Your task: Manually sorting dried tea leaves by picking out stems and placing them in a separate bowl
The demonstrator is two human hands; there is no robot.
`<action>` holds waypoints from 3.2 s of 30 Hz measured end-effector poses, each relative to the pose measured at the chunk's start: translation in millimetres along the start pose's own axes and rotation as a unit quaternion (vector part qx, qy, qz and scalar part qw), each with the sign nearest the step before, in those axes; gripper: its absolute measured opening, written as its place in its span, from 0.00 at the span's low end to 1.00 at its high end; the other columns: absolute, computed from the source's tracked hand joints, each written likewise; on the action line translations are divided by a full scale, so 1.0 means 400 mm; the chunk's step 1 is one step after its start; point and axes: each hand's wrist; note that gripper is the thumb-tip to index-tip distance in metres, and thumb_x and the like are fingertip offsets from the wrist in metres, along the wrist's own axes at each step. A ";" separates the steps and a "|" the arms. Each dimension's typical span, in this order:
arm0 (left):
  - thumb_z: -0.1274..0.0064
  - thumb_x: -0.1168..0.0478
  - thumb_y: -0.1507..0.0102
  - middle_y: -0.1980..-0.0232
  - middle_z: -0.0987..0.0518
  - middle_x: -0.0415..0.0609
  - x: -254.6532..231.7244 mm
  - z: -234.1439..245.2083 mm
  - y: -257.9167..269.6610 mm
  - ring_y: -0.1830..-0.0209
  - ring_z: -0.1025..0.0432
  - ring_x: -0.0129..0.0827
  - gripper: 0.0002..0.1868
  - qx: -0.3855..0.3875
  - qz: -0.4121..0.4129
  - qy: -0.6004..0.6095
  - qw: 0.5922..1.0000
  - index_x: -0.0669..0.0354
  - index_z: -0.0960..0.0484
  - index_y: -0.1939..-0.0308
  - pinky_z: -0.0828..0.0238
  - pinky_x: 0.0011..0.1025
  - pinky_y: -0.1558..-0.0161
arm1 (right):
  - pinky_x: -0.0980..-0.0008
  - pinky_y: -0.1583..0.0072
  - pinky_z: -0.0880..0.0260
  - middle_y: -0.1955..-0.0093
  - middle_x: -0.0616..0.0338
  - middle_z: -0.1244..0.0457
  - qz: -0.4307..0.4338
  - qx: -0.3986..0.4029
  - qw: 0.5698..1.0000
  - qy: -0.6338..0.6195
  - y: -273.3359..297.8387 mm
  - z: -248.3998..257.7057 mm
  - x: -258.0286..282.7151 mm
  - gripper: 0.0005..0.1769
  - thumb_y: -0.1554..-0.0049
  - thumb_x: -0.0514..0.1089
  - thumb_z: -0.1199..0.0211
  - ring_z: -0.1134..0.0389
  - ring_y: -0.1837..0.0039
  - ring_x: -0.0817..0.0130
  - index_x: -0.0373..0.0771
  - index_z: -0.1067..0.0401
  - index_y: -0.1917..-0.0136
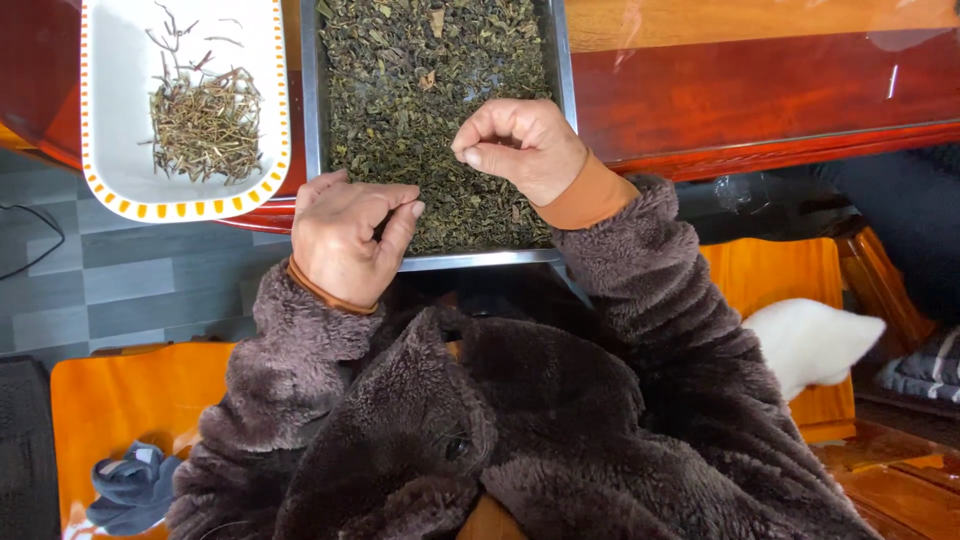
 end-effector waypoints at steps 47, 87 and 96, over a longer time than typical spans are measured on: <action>0.34 0.59 0.34 0.54 0.16 0.43 -0.044 -0.011 -0.080 0.56 0.21 0.33 0.02 -0.108 -0.115 0.005 0.987 0.49 0.08 0.59 0.30 0.40 0.39 | 0.50 0.43 0.22 0.40 0.37 0.35 0.101 0.041 0.952 -0.285 0.034 -0.090 -0.039 0.05 0.37 0.28 0.48 0.26 0.49 0.53 0.29 0.31 0.52; 0.33 0.63 0.30 0.61 0.14 0.43 0.063 0.040 -0.045 0.60 0.20 0.38 0.09 -0.041 0.024 -0.020 0.999 0.54 0.14 0.65 0.34 0.57 0.38 | 0.49 0.36 0.46 0.56 0.72 0.32 0.059 -0.047 0.891 0.447 -0.003 0.002 -0.016 0.06 0.45 0.48 0.27 0.33 0.49 0.64 0.55 0.24 0.61; 0.28 0.58 0.40 0.60 0.14 0.50 -0.035 -0.014 -0.072 0.56 0.20 0.46 0.11 -0.037 0.017 0.015 0.999 0.55 0.11 0.58 0.33 0.52 0.38 | 0.49 0.37 0.36 0.59 0.51 0.32 0.125 -0.058 0.965 0.224 0.007 -0.050 0.062 0.12 0.37 0.42 0.36 0.29 0.47 0.51 0.39 0.29 0.63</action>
Point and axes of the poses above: each hand's wrist, its own y-axis away from the middle knuckle, its own z-axis out of the back of the hand, x = y × z
